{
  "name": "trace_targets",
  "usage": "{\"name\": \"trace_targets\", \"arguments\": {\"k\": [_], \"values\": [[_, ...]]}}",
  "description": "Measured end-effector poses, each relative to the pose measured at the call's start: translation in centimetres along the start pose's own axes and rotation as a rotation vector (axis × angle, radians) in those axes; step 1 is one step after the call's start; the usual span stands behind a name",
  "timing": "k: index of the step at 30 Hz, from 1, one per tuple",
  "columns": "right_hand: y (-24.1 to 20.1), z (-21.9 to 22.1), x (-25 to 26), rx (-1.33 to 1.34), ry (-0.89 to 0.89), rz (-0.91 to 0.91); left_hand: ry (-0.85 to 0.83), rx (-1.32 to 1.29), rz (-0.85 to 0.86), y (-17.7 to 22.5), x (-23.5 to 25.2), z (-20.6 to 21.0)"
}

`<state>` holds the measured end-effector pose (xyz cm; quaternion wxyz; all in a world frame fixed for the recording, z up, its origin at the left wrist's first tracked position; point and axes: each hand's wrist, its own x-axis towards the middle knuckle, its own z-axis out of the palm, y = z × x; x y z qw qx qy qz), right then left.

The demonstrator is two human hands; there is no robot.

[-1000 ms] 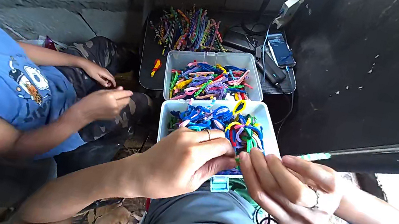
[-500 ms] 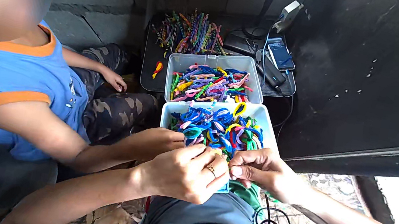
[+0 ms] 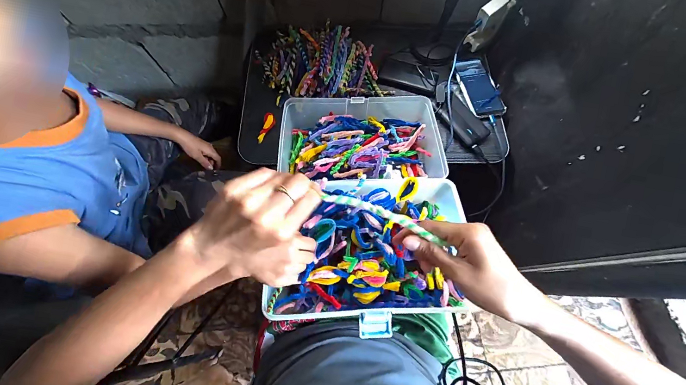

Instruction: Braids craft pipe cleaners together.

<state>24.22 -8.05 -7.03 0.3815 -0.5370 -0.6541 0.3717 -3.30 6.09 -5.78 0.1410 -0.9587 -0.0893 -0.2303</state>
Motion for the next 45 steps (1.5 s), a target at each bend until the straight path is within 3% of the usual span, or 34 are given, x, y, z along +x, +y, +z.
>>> {"name": "trace_targets", "arguments": {"k": [4,7,10,12,14,20,26,30,34,36,40,41,45], "values": [[0.4,-0.5,0.1,-0.405,0.162,-0.341,0.094,0.08,-0.095,-1.2,0.0,-0.4],[0.4,-0.4,0.5,-0.632,0.226,-0.45,0.104,0.074,-0.155,-1.5,-0.1,0.0],[0.4,-0.8,0.9,-0.687,0.178,-0.413,0.09,0.054,-0.284,-3.2,0.6,0.7],[0.3,-1.1,1.1,-0.718,0.137,-0.393,-0.023,0.005,-0.403,-4.4,2.0,0.7],[0.3,-1.4,1.2,-0.744,0.121,-0.406,-0.028,-0.047,-0.407,-8.2,2.9,2.3],[1.2,-1.6,2.0,-0.765,0.169,-0.37,-0.332,-0.121,-0.545,-15.4,9.5,6.6],[3.3,-1.7,2.2,-0.686,0.175,-0.223,-0.568,-0.081,-0.793,-17.9,13.4,12.4],[5.4,-1.7,1.8,-0.604,0.153,-0.177,-0.518,-0.197,-0.674,-15.8,12.1,12.7],[6.5,-1.1,2.6,-0.578,0.083,-0.214,-0.393,-0.253,-0.263,-11.9,10.9,12.7],[6.7,-0.7,3.3,-0.569,0.091,-0.211,-0.412,-0.303,-0.153,-9.9,10.3,13.6],[7.0,0.2,4.0,-0.506,0.186,-0.139,-0.744,-0.448,-0.2,-7.0,9.6,15.4],[7.2,0.4,3.9,-0.488,0.205,-0.122,-0.76,-0.455,-0.201,-6.7,9.6,15.5],[7.9,0.7,3.2,-0.393,0.24,-0.077,-0.57,-0.554,-0.289,-7.3,9.6,13.9]]}}
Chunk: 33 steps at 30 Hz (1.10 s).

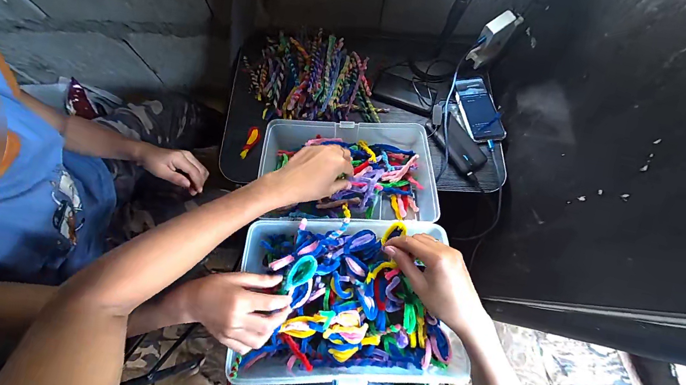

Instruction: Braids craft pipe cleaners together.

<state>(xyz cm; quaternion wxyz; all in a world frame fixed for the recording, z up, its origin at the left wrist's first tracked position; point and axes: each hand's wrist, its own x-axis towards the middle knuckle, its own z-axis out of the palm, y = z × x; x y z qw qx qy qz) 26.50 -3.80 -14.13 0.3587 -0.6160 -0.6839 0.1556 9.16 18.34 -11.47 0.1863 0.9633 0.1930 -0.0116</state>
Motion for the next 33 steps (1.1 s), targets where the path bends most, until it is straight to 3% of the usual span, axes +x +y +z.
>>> {"name": "trace_targets", "arguments": {"k": [5,7,8,9,11,12,15,18,20,24,29,31,33], "values": [[-0.7,-0.3,0.5,0.038,0.011,-0.012,0.229,-0.145,0.008,1.9,-2.3,-2.5],[-1.4,-0.6,0.6,0.046,0.025,-0.019,0.233,-0.101,-0.064,6.6,-4.6,-4.1],[-1.9,-0.9,0.6,0.049,0.035,-0.019,0.064,-0.106,-0.23,11.1,-5.9,-6.7],[-2.5,-1.1,0.6,0.054,0.049,-0.017,0.059,-0.143,-0.278,13.4,-6.6,-7.4],[-3.9,-1.6,0.5,0.061,0.08,-0.008,0.329,-0.249,0.025,10.0,-6.4,-4.6],[-4.6,-1.8,0.5,0.072,0.093,0.002,0.385,-0.362,0.117,8.7,-6.0,-3.8],[-6.8,-2.0,-0.1,0.191,0.155,0.009,0.338,-0.719,0.078,11.3,-7.4,-4.0],[-8.4,-1.8,-0.8,0.476,0.183,-0.004,0.387,-0.861,0.108,13.1,-8.8,-2.9],[-9.1,-1.7,-1.4,0.635,0.168,0.024,0.462,-0.83,0.118,14.5,-10.7,-1.5],[-9.7,-1.5,-2.1,0.732,0.139,0.027,0.509,-0.641,0.194,14.0,-11.4,-3.8],[-9.5,-2.9,-2.7,1.228,-0.104,0.071,0.721,0.109,0.088,14.4,-14.2,-3.8],[-9.2,-3.0,-2.7,1.205,-0.089,0.061,0.708,0.259,0.13,13.6,-14.8,-3.0],[-8.8,-3.2,-2.8,0.875,0.077,0.029,0.697,0.322,0.225,11.6,-15.4,-1.9]]}}
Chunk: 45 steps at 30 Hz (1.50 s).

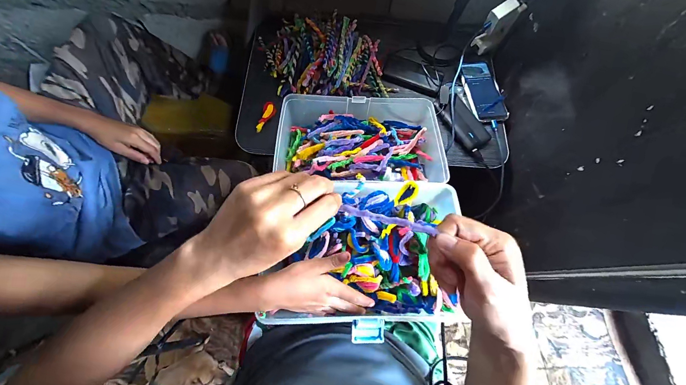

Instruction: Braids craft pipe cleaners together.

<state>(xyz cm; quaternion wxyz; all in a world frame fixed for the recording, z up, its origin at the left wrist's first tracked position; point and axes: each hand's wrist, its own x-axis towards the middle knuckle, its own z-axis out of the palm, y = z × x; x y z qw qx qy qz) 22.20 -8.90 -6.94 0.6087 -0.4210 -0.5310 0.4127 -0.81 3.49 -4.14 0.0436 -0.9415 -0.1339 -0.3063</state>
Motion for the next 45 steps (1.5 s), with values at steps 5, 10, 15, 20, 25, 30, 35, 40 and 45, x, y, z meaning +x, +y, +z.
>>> {"name": "trace_targets", "arguments": {"k": [5,10,15,20,25,30,35,40,45], "values": [[-0.1,0.2,-0.4,-0.709,0.166,-0.287,-0.267,-0.369,-0.03,-0.8,-1.8,-0.1],[-0.6,-0.2,-0.5,-0.707,0.181,-0.391,-0.637,-0.542,-0.06,-1.9,-1.0,-1.4],[-0.3,-0.7,-0.5,-0.574,0.15,-0.199,-0.658,-0.579,-0.071,-0.9,0.4,-0.5],[0.5,-2.3,0.1,-0.43,0.029,0.024,-0.532,-0.613,-0.159,-2.2,0.7,0.9],[1.4,-2.4,0.5,-0.365,-0.074,0.085,-0.528,-0.593,-0.195,-2.7,0.5,2.0],[1.5,-2.1,1.0,-0.187,-0.025,0.196,-0.562,-0.596,-0.169,-1.8,-0.2,3.2],[2.4,-1.2,0.8,0.147,-0.058,0.081,-0.475,-0.482,-0.047,0.3,-1.9,4.6],[2.7,-0.8,0.8,0.286,0.019,0.024,-0.415,-0.648,-0.136,-1.3,-2.3,4.3],[2.3,-1.3,0.7,0.218,0.165,0.001,-0.277,-0.777,-0.234,-4.5,-2.2,5.5]]}}
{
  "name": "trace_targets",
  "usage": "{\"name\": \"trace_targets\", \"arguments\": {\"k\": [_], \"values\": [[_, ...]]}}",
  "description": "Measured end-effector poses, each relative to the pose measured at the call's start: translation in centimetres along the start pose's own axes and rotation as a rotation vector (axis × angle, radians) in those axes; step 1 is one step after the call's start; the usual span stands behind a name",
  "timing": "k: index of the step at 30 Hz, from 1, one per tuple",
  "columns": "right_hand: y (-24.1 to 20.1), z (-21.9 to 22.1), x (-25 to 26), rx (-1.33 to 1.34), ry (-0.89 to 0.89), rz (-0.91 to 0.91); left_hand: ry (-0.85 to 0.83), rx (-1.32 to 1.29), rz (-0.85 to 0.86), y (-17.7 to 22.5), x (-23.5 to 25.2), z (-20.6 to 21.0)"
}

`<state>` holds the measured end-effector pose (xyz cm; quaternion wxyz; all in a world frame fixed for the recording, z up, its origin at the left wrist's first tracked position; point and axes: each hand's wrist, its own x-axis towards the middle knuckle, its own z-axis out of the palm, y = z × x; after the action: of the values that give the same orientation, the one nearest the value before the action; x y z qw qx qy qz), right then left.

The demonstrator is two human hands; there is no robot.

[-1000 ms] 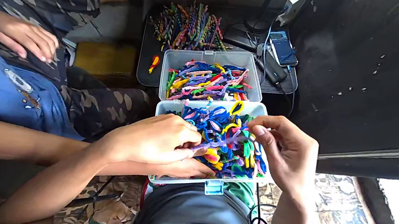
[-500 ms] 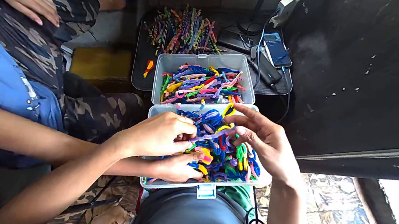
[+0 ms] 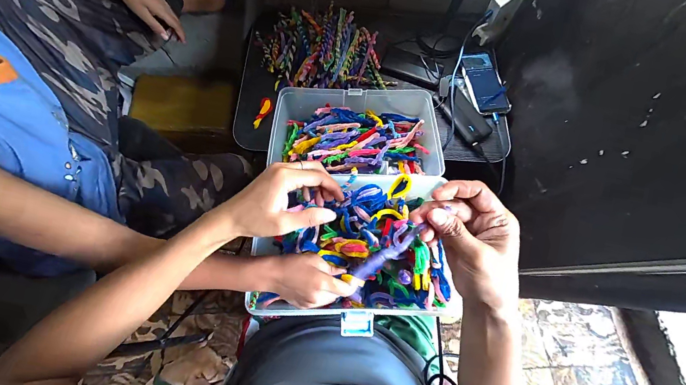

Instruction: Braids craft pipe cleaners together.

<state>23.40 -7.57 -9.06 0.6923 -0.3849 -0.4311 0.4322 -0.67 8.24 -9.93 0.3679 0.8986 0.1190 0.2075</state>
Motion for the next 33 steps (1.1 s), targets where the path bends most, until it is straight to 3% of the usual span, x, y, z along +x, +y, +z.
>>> {"name": "trace_targets", "arguments": {"k": [4,7,9,14,17,18,19,20,22,24,25,27,31,32,33], "values": [[-0.1,-0.4,0.0,-0.038,0.002,-0.055,-0.068,0.125,-0.054,1.0,-0.2,1.5],[-0.2,-0.6,0.0,-0.071,0.004,-0.094,0.031,0.18,-0.1,3.1,1.1,1.7],[-0.3,-0.7,0.1,-0.093,0.007,-0.103,0.062,0.235,-0.102,1.2,3.0,0.4],[-0.8,-0.5,-0.1,-0.053,-0.025,-0.063,-0.272,0.23,-0.402,-3.1,10.1,-2.4],[-1.2,-0.3,-0.2,0.023,-0.097,-0.052,-0.416,0.165,-0.394,-5.0,12.6,-1.8],[-1.2,-0.3,-0.3,0.042,-0.119,-0.054,-0.437,0.142,-0.347,-4.2,12.1,-1.0],[-1.2,-0.4,-0.3,0.055,-0.14,-0.057,-0.373,0.117,-0.327,-2.0,10.0,0.6],[-1.2,-0.4,-0.3,0.066,-0.149,-0.056,-0.186,0.157,-0.382,1.9,6.7,3.6],[-1.2,-0.6,-0.2,0.067,-0.152,-0.049,-0.127,0.276,-0.339,5.8,3.6,5.7],[-1.2,-0.7,-0.3,0.057,-0.145,-0.047,-0.268,0.425,-0.311,7.9,6.1,4.0],[-1.2,-0.8,-0.3,0.049,-0.142,-0.046,-0.463,0.499,-0.429,10.4,9.8,1.9],[-1.2,-0.9,-0.3,0.046,-0.14,-0.049,-0.554,0.609,-0.523,12.4,13.5,0.4],[-1.2,-0.9,-0.3,0.046,-0.125,-0.051,-0.429,0.605,-0.486,11.2,13.1,0.5],[-1.3,-0.9,-0.3,0.042,-0.125,-0.052,-0.419,0.58,-0.398,9.6,12.9,0.1],[-1.3,-0.9,-0.3,0.034,-0.125,-0.056,-0.357,0.515,-0.155,5.8,12.2,-0.5]]}}
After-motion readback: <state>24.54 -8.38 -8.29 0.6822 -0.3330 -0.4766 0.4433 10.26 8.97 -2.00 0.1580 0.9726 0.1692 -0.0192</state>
